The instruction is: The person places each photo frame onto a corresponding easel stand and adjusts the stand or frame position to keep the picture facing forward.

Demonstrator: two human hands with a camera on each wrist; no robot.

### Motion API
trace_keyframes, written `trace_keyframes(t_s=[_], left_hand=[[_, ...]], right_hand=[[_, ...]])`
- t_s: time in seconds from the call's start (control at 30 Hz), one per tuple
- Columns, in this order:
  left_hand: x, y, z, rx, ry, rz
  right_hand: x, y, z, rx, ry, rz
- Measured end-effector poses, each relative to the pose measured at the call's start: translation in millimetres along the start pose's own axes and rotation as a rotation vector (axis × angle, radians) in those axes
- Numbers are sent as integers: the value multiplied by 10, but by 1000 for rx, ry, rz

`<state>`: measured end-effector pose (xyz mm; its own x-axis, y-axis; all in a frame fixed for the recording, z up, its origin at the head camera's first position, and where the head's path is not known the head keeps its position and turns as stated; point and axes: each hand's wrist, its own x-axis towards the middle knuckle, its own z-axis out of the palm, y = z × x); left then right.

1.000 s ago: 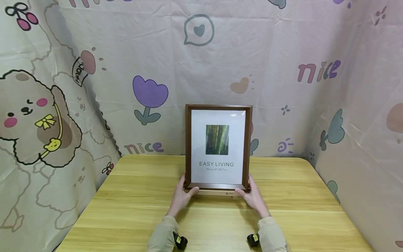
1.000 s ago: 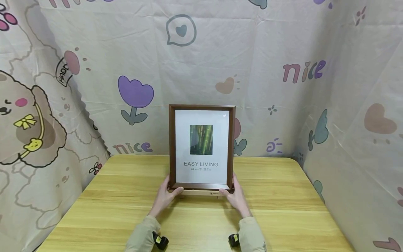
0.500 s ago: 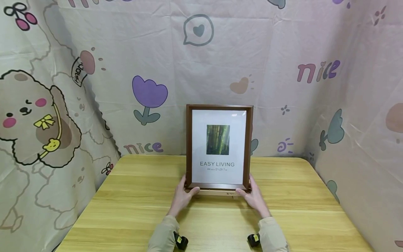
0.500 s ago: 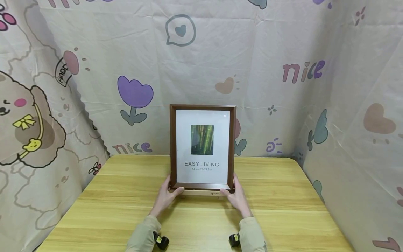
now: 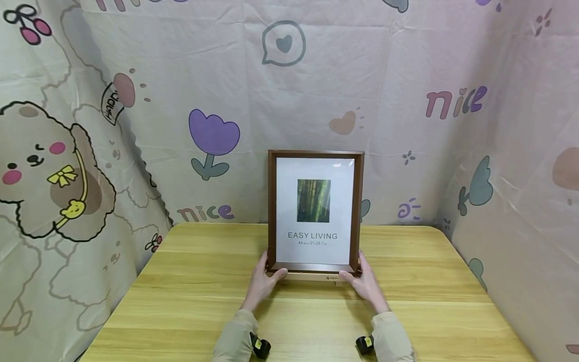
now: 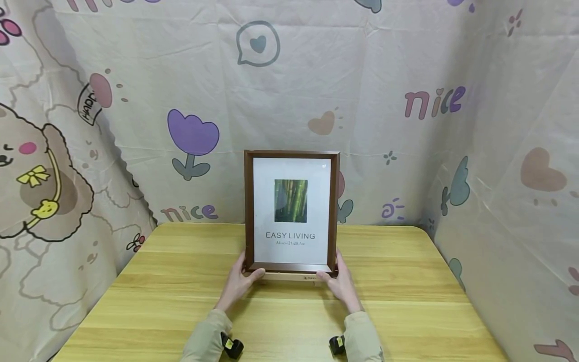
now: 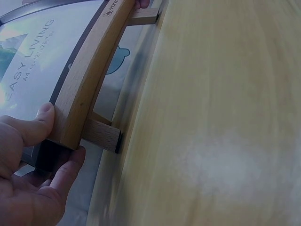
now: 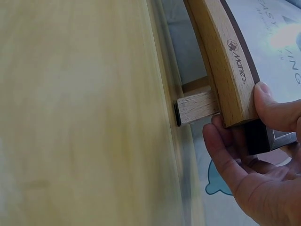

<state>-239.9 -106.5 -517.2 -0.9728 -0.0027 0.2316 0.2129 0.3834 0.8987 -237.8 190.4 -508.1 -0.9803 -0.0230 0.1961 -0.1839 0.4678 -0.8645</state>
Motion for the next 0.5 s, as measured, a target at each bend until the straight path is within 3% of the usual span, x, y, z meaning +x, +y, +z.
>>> trace_keyframes(t_s=[0.5], left_hand=[[10,-7,21,-4,-4,-2]], right_hand=[[-6,9,-12,-3,5,-2]])
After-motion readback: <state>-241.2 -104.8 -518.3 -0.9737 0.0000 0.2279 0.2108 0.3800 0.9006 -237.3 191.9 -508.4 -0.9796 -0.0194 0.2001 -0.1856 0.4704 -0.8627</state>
